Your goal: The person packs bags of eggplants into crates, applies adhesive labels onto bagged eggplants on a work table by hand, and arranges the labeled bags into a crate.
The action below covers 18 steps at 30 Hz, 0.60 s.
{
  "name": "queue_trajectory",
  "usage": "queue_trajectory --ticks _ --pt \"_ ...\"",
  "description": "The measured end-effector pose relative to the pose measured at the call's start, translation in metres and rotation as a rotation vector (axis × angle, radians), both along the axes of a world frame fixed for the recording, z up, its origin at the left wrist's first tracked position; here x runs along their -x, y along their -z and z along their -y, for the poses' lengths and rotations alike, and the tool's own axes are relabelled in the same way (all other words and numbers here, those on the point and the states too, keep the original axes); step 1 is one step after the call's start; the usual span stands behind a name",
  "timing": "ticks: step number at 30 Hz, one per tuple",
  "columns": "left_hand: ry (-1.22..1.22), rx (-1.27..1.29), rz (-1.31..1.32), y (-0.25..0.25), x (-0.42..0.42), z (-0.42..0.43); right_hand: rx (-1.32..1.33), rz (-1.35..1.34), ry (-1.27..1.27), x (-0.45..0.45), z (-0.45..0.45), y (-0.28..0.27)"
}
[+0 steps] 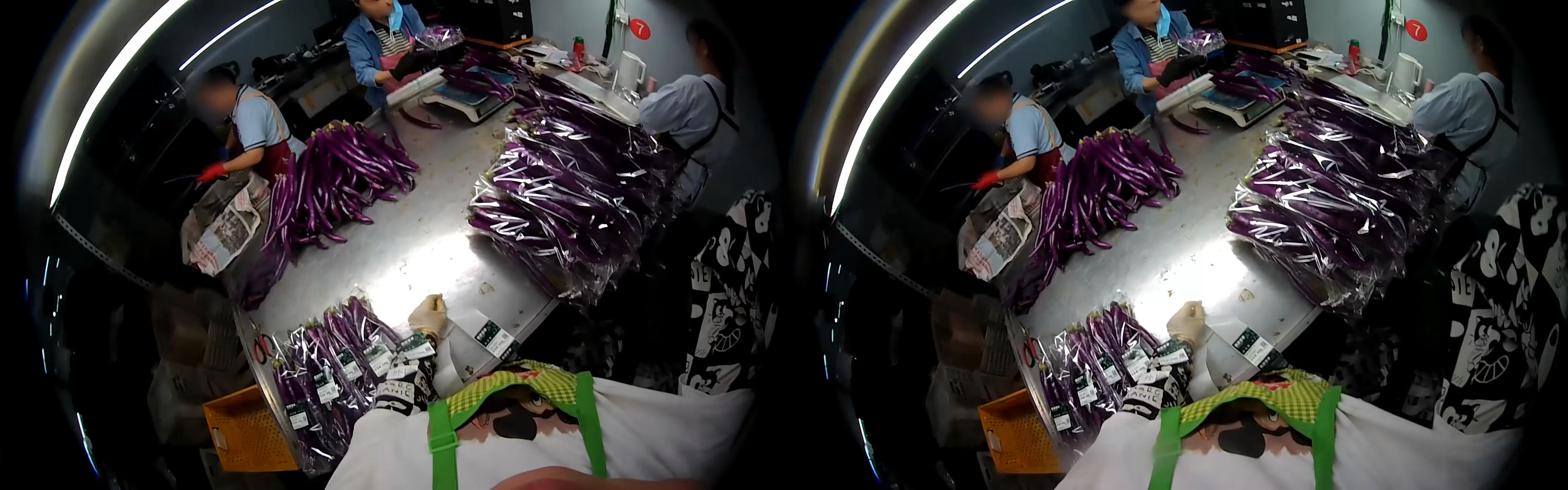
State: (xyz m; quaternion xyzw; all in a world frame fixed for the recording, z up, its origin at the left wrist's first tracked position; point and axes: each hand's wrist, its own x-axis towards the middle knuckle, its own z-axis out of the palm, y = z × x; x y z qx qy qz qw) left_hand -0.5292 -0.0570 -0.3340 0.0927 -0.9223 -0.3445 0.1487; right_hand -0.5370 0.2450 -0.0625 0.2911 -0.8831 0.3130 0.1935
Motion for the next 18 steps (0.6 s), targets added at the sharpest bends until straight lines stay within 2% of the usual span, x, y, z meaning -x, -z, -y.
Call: queue_trajectory --ticks 2,5,6,8,10,11,12,14,18 --pt "0.036 0.012 -0.070 0.020 -0.002 -0.004 0.003 0.032 0.025 -0.003 -0.002 0.008" --pt "0.094 0.037 -0.147 0.018 0.006 0.004 0.009 0.055 0.053 -0.003 -0.003 0.015" --pt "0.049 0.046 -0.056 -0.012 -0.006 -0.001 0.021 0.065 0.058 -0.004 -0.002 0.017" --pt "0.057 -0.009 0.018 -0.004 -0.001 0.003 0.030 0.069 0.070 -0.003 -0.007 0.016" --pt "-0.006 0.038 0.146 -0.031 -0.005 -0.006 0.026 0.072 0.074 -0.004 -0.002 0.021" --pt "0.060 -0.023 0.067 -0.009 0.001 -0.001 0.024 0.081 0.073 -0.006 -0.001 0.023" --pt "0.034 -0.018 0.134 -0.008 0.002 -0.003 0.027 0.093 0.069 -0.006 -0.001 0.025" --pt "0.060 -0.018 0.037 0.013 0.008 0.002 0.033 0.099 0.070 -0.006 0.002 0.027" --pt "0.018 0.082 0.026 -0.015 -0.001 -0.001 0.055 0.121 0.071 -0.008 0.002 0.032"
